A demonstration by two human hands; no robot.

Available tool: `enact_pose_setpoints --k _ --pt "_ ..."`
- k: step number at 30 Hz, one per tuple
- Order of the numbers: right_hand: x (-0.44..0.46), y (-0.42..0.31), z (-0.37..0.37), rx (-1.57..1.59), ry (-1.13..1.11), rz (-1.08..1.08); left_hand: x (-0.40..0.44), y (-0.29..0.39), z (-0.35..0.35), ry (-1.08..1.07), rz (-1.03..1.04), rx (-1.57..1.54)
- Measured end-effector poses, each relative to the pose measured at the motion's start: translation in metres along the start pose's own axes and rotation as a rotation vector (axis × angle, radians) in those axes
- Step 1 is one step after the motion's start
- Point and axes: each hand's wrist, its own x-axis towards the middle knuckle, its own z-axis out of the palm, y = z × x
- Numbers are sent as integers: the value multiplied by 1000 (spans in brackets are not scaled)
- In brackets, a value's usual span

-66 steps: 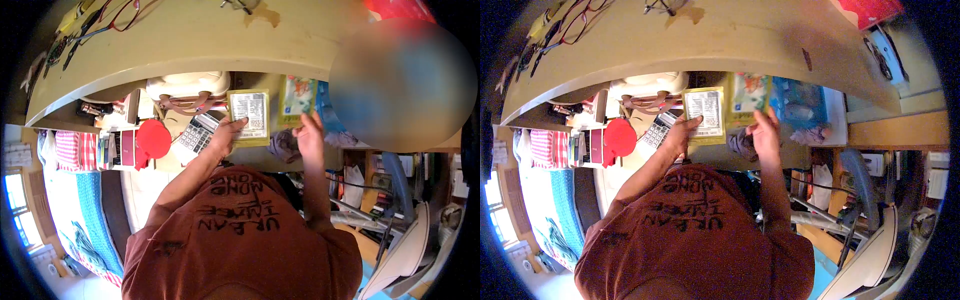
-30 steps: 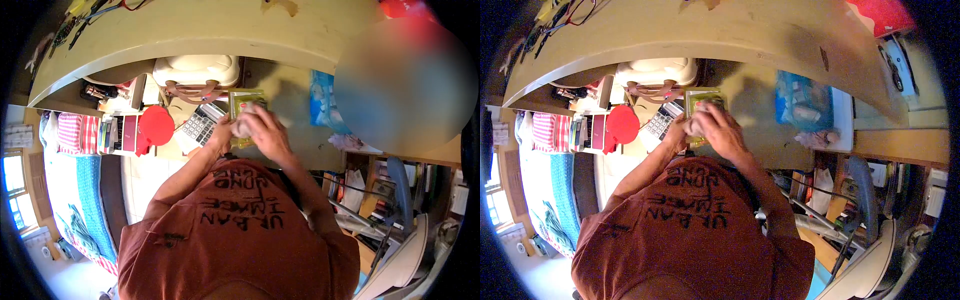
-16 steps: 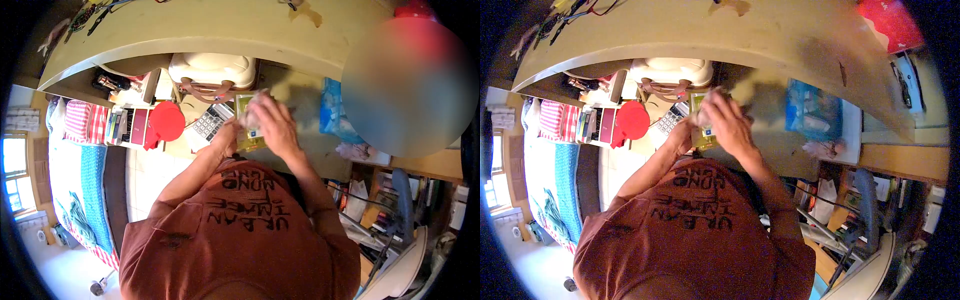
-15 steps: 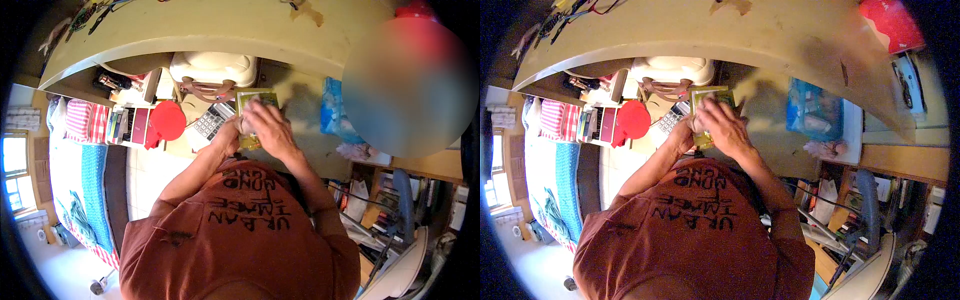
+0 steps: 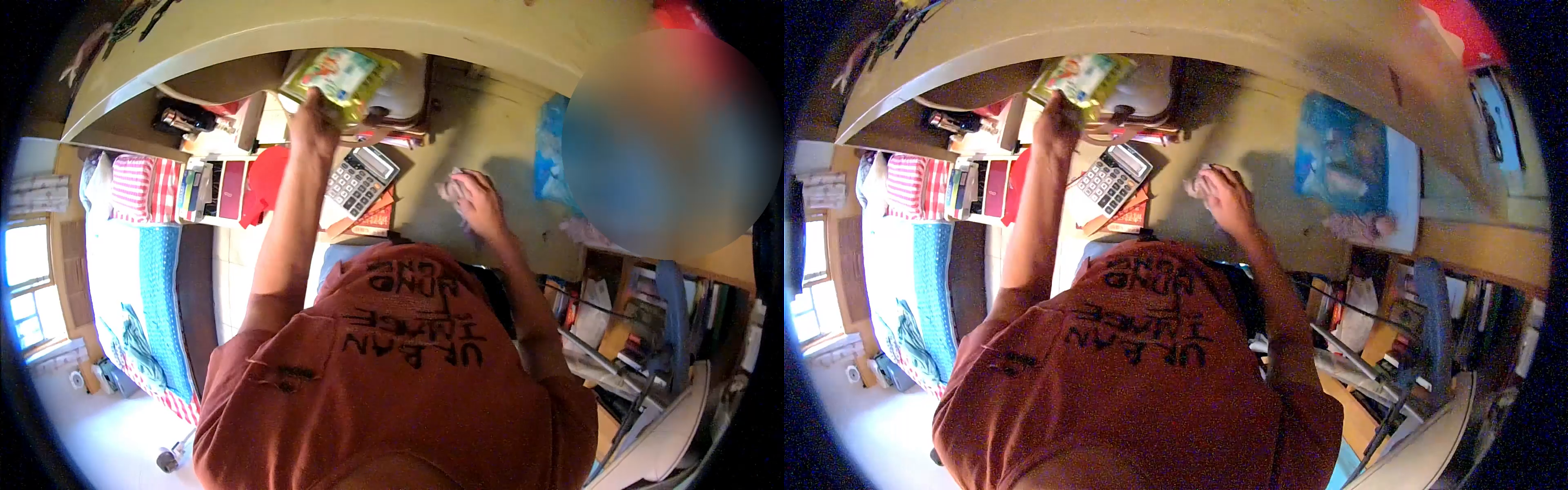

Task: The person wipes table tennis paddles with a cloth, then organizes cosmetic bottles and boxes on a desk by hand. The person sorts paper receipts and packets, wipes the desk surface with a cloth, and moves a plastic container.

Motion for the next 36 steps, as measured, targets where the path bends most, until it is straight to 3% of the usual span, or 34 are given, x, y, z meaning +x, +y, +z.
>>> enact_pose_setpoints --k 1,3,5,9,12,15,18,22,24,25,27,29,32,34,36 --pt "-2 -1 7 36 -3 35 -1 -3 29 205 66 141" --pt "-2 8 22 93 -10 -45 6 -1 42 213 68 423" --pt "-9 31 54 151 -11 -41 16 7 28 132 46 599" --pt "-23 56 82 151 -35 -41 33 36 -12 -262 51 1045" --pt "-34 62 82 28 -154 71 -10 35 44 -93 8 1412" --pt "-37 58 60 -54 -124 118 -8 37 38 -116 -10 1470" --pt "-37 72 46 154 25 169 -15 35 26 -64 54 1527" --pt "-55 134 22 568 806 644 -34 29 5 -81 -8 1431" --pt "-77 148 -25 915 939 958 -48 20 -5 -127 -64 1431" --pt "-93 177 -28 834 1214 810 -58 14 -4 -123 -115 1457" --pt "-131 219 -55 1308 1351 310 -68 2 -18 -151 -202 1455" --pt "-162 234 -101 1866 1107 -51 -80 -12 -33 -182 -281 1463" --pt "-144 247 -141 2207 719 -463 -88 -30 -69 -209 -403 1418" --pt "-134 248 -148 2279 635 -551 -103 -44 -69 -320 -451 1466" --pt "-133 245 -150 2274 711 -535 -116 -54 -55 -395 -480 1531"
